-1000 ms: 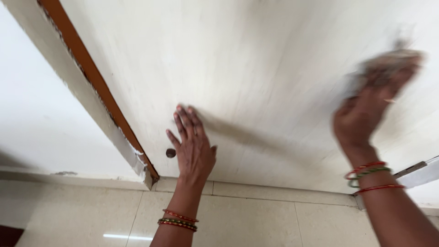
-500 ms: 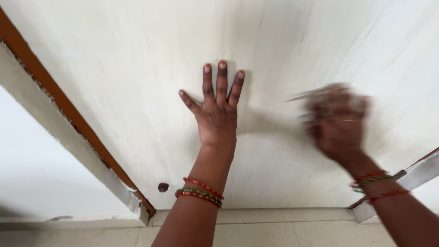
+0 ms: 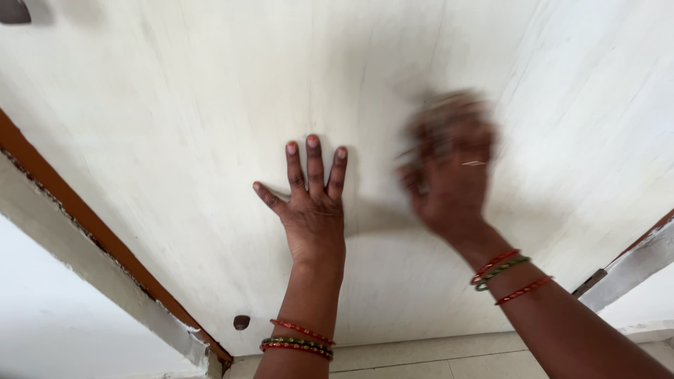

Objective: The person wipes a white door with a cloth, moving from the upper section down to the lower edge. The person uses the right hand to wipe while the left hand stabilizes the door surface.

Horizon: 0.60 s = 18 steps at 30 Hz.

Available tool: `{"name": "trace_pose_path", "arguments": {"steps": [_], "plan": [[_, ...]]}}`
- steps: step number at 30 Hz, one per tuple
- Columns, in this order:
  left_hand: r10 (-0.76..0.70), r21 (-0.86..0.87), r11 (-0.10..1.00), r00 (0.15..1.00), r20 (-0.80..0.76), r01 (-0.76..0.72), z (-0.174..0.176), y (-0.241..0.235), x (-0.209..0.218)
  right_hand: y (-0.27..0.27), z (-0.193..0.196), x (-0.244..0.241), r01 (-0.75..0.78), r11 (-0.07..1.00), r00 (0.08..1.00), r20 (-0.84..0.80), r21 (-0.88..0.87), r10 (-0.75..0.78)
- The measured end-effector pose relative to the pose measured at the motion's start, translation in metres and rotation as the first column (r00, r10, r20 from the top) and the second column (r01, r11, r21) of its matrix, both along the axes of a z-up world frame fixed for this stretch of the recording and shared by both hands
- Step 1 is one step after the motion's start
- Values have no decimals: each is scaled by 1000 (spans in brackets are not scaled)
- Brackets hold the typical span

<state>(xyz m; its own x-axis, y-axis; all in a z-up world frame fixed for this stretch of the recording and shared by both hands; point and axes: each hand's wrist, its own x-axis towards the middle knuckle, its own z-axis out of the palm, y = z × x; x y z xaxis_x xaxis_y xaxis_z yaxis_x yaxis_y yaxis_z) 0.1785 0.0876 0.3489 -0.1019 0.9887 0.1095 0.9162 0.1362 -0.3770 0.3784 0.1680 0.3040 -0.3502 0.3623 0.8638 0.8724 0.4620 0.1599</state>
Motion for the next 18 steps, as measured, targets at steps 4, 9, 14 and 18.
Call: {"name": "trace_pose_path", "arguments": {"steps": [4,9,14,18], "plan": [[21,-37,999,1000,3,-21,2,0,1,-4,20,-2,-144,948,895,446,284,2],[48,-61,997,999,2,-48,3,-1,2,37,51,102,104,994,969,225,-18,-98],[67,-109,992,997,-27,-69,6,-1,5,64,56,247,143,977,956,-278,158,-95],[74,-99,992,996,-40,-78,2,1,4,89,72,264,7,964,827,-544,264,143]]}}
